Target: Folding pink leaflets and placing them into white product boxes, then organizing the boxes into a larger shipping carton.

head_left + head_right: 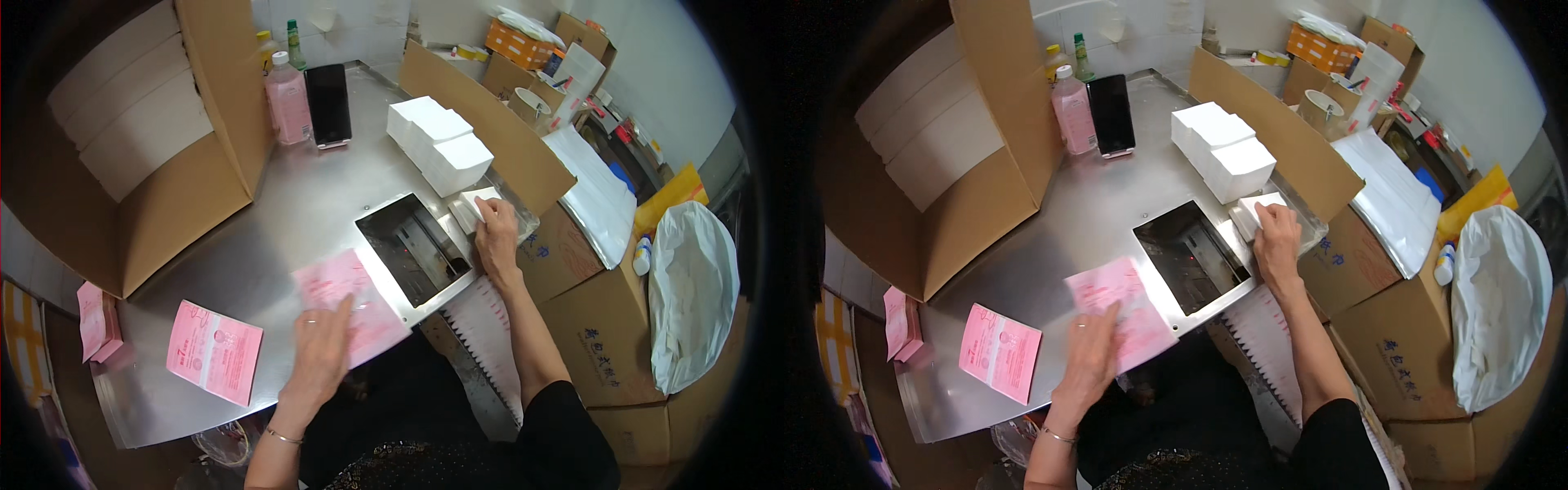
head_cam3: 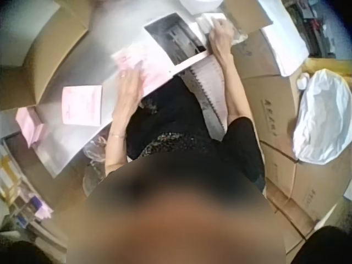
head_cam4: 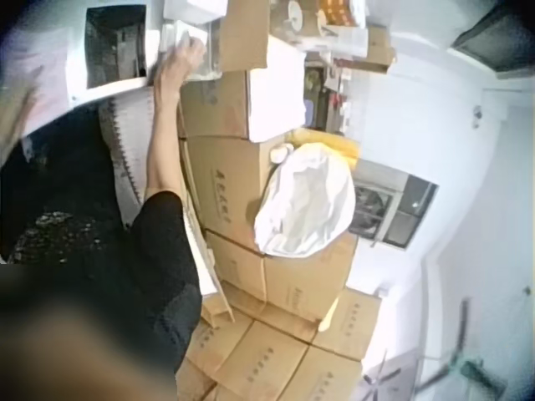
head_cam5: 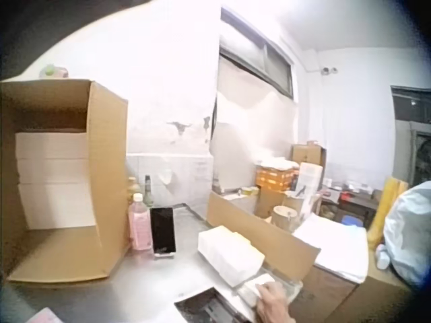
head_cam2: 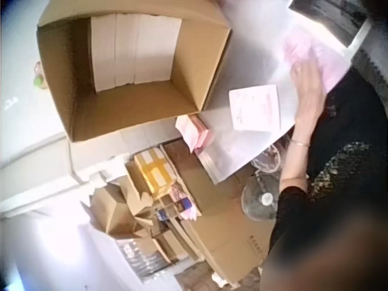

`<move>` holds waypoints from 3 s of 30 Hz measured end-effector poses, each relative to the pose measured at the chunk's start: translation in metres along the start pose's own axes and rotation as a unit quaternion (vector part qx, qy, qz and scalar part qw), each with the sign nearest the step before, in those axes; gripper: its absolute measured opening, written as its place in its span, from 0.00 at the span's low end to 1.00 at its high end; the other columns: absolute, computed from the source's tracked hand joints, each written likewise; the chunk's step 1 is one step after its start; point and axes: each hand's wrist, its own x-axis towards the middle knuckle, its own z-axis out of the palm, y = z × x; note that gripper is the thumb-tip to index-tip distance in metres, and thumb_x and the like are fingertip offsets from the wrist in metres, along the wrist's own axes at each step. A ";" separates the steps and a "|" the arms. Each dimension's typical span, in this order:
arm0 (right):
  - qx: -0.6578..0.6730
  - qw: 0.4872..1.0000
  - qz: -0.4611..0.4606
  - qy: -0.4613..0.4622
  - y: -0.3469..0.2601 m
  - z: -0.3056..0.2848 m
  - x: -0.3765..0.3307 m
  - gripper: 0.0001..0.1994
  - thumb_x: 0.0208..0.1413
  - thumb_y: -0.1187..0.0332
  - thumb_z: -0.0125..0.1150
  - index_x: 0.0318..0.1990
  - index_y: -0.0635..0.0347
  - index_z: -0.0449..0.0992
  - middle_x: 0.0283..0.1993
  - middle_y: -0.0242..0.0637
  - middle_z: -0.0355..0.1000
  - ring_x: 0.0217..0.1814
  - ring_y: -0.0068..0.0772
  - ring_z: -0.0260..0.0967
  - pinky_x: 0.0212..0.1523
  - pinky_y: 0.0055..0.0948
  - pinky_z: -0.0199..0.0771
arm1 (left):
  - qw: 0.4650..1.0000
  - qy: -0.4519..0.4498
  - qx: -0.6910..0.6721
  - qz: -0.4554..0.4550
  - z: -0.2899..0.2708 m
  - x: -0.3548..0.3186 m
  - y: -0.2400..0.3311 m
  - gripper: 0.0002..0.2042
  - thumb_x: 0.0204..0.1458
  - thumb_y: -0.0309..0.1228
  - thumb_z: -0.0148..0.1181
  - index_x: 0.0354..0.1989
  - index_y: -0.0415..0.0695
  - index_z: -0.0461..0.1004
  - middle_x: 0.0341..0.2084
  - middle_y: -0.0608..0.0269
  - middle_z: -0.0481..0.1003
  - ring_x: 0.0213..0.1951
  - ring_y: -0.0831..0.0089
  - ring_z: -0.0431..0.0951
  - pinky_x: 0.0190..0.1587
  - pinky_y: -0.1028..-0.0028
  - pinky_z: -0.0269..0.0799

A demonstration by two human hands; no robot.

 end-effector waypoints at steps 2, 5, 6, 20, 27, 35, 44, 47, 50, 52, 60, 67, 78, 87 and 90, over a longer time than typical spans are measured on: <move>0.042 0.998 -0.044 0.011 -0.022 -0.004 0.002 0.21 0.47 0.81 0.59 0.52 0.64 0.76 0.47 0.47 0.75 0.48 0.51 0.72 0.48 0.46 0.71 | 0.999 -0.026 -0.021 -0.002 0.006 0.002 0.001 0.21 0.49 0.16 0.59 0.54 0.35 0.72 0.37 0.51 0.68 0.43 0.54 0.69 0.51 0.55 0.65; 0.166 0.945 -0.242 -0.145 -0.111 -0.002 -0.035 0.17 0.52 0.72 0.58 0.50 0.68 0.74 0.49 0.50 0.73 0.50 0.54 0.73 0.58 0.59 0.70 | 0.995 -0.054 -0.075 -0.046 -0.003 0.000 -0.003 0.25 0.43 0.22 0.65 0.54 0.35 0.72 0.47 0.45 0.69 0.50 0.49 0.70 0.53 0.54 0.67; 0.224 0.914 -0.310 -0.139 -0.147 -0.026 -0.050 0.15 0.52 0.72 0.58 0.47 0.67 0.75 0.47 0.48 0.73 0.47 0.52 0.73 0.62 0.63 0.64 | 0.997 -0.028 -0.053 -0.056 -0.010 0.000 -0.004 0.27 0.41 0.25 0.67 0.54 0.35 0.72 0.53 0.42 0.68 0.54 0.46 0.68 0.55 0.54 0.66; 0.018 0.998 -0.059 0.024 -0.097 0.009 -0.019 0.13 0.47 0.69 0.60 0.41 0.65 0.74 0.40 0.45 0.71 0.51 0.48 0.69 0.58 0.50 0.63 | 0.958 -0.033 0.283 -0.035 0.006 -0.001 -0.008 0.25 0.49 0.44 0.60 0.57 0.51 0.73 0.59 0.45 0.66 0.56 0.43 0.66 0.55 0.50 0.63; -0.146 0.988 -0.025 -0.053 -0.007 0.034 -0.011 0.07 0.49 0.66 0.59 0.24 0.58 0.77 0.32 0.42 0.70 0.39 0.42 0.68 0.41 0.44 0.65 | 0.946 -0.105 0.250 -0.177 0.005 0.009 0.006 0.28 0.40 0.46 0.67 0.51 0.48 0.74 0.56 0.44 0.66 0.58 0.44 0.64 0.58 0.47 0.56; -0.013 0.999 0.041 -0.014 0.011 0.012 -0.001 0.08 0.56 0.70 0.58 0.27 0.61 0.79 0.30 0.43 0.69 0.38 0.46 0.68 0.40 0.45 0.67 | 0.969 -0.085 0.219 -0.074 -0.007 0.028 0.010 0.29 0.47 0.54 0.67 0.49 0.42 0.74 0.42 0.51 0.70 0.41 0.54 0.69 0.41 0.56 0.62; 0.019 0.999 0.022 -0.031 0.015 0.010 -0.008 0.06 0.53 0.72 0.61 0.38 0.60 0.79 0.35 0.42 0.67 0.42 0.44 0.66 0.42 0.43 0.65 | 0.981 -0.010 0.180 -0.067 0.011 0.023 0.007 0.23 0.50 0.45 0.68 0.45 0.38 0.74 0.36 0.51 0.68 0.37 0.56 0.72 0.34 0.61 0.71; 0.021 1.000 0.004 0.005 0.010 0.002 -0.005 0.15 0.49 0.76 0.61 0.46 0.60 0.78 0.39 0.43 0.70 0.44 0.46 0.68 0.43 0.44 0.66 | 0.991 -0.025 0.127 -0.030 0.015 0.020 0.002 0.20 0.49 0.37 0.66 0.46 0.37 0.74 0.36 0.50 0.69 0.37 0.54 0.72 0.36 0.59 0.71; 0.088 0.994 -0.059 -0.008 -0.035 -0.009 -0.009 0.21 0.46 0.79 0.60 0.52 0.64 0.74 0.47 0.46 0.74 0.50 0.49 0.71 0.52 0.48 0.68 | 0.996 -0.074 0.057 0.005 0.010 0.016 0.013 0.22 0.45 0.34 0.67 0.49 0.38 0.74 0.37 0.50 0.69 0.37 0.54 0.73 0.38 0.57 0.72; 0.206 0.951 -0.222 -0.065 -0.104 -0.029 -0.032 0.21 0.47 0.75 0.61 0.53 0.66 0.73 0.49 0.49 0.74 0.56 0.52 0.72 0.62 0.65 0.63 | 0.994 -0.078 0.040 -0.062 -0.001 0.013 0.012 0.25 0.43 0.35 0.68 0.51 0.40 0.74 0.38 0.50 0.69 0.38 0.54 0.73 0.38 0.57 0.71; 0.077 0.957 -0.216 -0.177 -0.162 0.036 -0.023 0.11 0.52 0.68 0.57 0.42 0.62 0.76 0.40 0.49 0.72 0.49 0.55 0.71 0.65 0.80 0.47 | 0.996 -0.044 0.021 -0.071 -0.008 0.021 0.020 0.35 0.43 0.33 0.69 0.64 0.42 0.67 0.36 0.50 0.68 0.37 0.54 0.72 0.40 0.59 0.70; 0.095 0.894 0.090 -0.429 -0.101 0.047 0.006 0.09 0.53 0.72 0.55 0.37 0.69 0.78 0.40 0.55 0.78 0.48 0.54 0.76 0.54 0.51 0.74 | 0.990 -0.046 -0.040 -0.128 -0.037 -0.021 0.006 0.26 0.45 0.24 0.67 0.56 0.41 0.74 0.35 0.56 0.74 0.39 0.55 0.74 0.44 0.59 0.69; -0.130 0.976 0.053 -0.167 -0.044 -0.008 -0.015 0.17 0.49 0.64 0.70 0.42 0.63 0.73 0.46 0.45 0.68 0.51 0.44 0.65 0.45 0.41 0.67 | 0.913 -0.053 0.257 -0.312 -0.071 -0.058 -0.054 0.33 0.51 0.24 0.52 0.71 0.44 0.60 0.73 0.47 0.52 0.74 0.44 0.46 0.73 0.44 0.36; 0.152 0.960 0.198 0.126 -0.011 -0.030 0.067 0.08 0.58 0.66 0.64 0.38 0.61 0.82 0.38 0.39 0.74 0.40 0.41 0.69 0.41 0.40 0.71 | 0.919 0.044 0.171 -0.354 -0.092 -0.066 -0.054 0.08 0.57 0.26 0.59 0.44 0.41 0.73 0.39 0.54 0.72 0.45 0.54 0.69 0.60 0.55 0.57; -0.014 0.995 -0.016 0.099 -0.013 -0.002 0.100 0.06 0.55 0.68 0.64 0.37 0.58 0.84 0.38 0.37 0.74 0.45 0.39 0.68 0.44 0.40 0.67 | 0.925 0.072 0.174 -0.329 -0.079 -0.065 -0.058 0.04 0.58 0.24 0.57 0.40 0.41 0.72 0.36 0.57 0.72 0.44 0.56 0.69 0.61 0.56 0.56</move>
